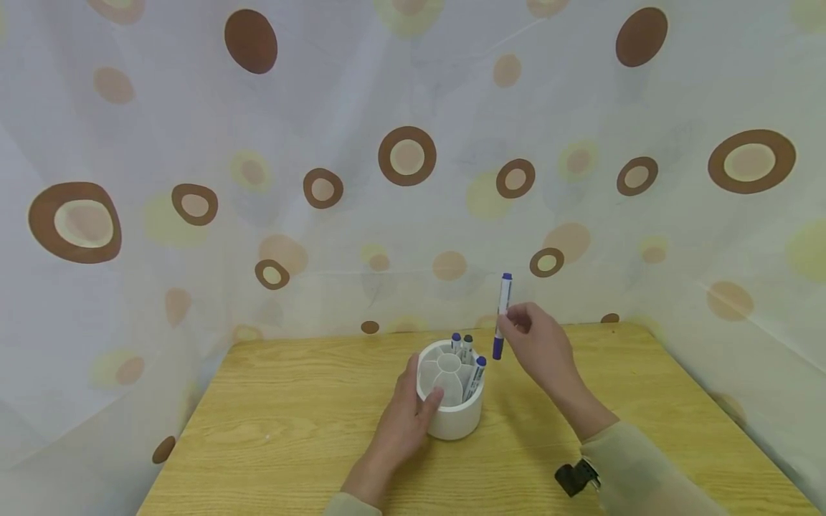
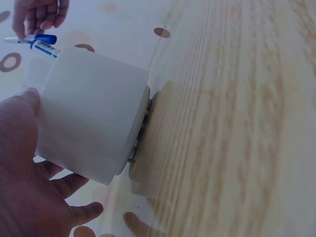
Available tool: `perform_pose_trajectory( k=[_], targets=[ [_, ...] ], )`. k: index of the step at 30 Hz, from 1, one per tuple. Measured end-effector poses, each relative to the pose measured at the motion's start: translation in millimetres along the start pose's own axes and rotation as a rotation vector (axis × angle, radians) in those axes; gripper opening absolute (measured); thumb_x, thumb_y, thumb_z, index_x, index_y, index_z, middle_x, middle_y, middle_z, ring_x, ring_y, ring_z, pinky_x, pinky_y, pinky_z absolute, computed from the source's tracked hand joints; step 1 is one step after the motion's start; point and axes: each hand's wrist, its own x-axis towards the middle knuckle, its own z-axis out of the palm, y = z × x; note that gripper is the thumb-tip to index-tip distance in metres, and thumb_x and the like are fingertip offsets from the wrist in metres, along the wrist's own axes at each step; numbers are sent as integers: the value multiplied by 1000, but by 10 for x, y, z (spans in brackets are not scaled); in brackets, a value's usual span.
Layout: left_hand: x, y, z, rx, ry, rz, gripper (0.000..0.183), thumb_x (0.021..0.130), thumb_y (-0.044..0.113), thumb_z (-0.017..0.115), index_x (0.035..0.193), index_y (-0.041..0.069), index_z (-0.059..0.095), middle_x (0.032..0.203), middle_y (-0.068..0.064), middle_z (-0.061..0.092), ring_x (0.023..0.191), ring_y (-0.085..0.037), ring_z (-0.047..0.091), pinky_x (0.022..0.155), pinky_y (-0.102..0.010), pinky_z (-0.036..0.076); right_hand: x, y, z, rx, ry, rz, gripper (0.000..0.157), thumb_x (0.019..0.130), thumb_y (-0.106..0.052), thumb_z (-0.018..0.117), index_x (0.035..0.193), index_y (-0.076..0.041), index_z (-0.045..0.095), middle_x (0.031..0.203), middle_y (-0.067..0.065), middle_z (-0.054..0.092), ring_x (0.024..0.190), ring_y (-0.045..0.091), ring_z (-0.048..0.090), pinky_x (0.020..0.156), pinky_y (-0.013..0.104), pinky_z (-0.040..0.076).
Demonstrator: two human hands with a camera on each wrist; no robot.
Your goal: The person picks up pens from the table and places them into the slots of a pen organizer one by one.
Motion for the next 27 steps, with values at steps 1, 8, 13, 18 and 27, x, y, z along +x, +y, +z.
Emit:
perform_pose_trajectory(
  k=[1,8,13,18,27],
  targets=[
    [2,1,-2,-2,0,2,81,116,56,49,179,21,11,176,-20,32,156,-45,43,125,-68,35,2,-12,0,5,2,0,43,113,-35,62,136,1,67,127,20,72,117,37,65,101,57,55],
    [7,3,-4,-3,-1,4,80,116,54,49,179,21,12,175,-20,34,155,-44,44,124,-68,36,3,-86,16,28,16,2,42,113,-35,62,135,0,67,128,20,71,118,37,65,102,56,56],
    [3,13,-3,-9,-5,-8,79,116,54,50,179,23,12,174,-19,35,155,-44,44,124,-68,36,-7,-131,29,49,17,1,42,112,-35,63,136,-1,67,129,20,71,119,37,65,103,56,56],
    [6,20,-7,-9,-2,-3,80,116,54,50,178,22,13,174,-20,35,155,-44,44,124,-68,36,-8,-180,41,67,20,-12,42,111,-35,63,135,0,67,129,20,71,118,37,65,103,56,55],
    [2,9,-8,-4,-6,-2,81,116,54,50,179,19,12,175,-20,33,155,-44,43,125,-67,35,-7,-215,84,78,14,-15,44,111,-38,64,135,-1,67,129,18,72,119,36,66,104,55,56]
  ],
)
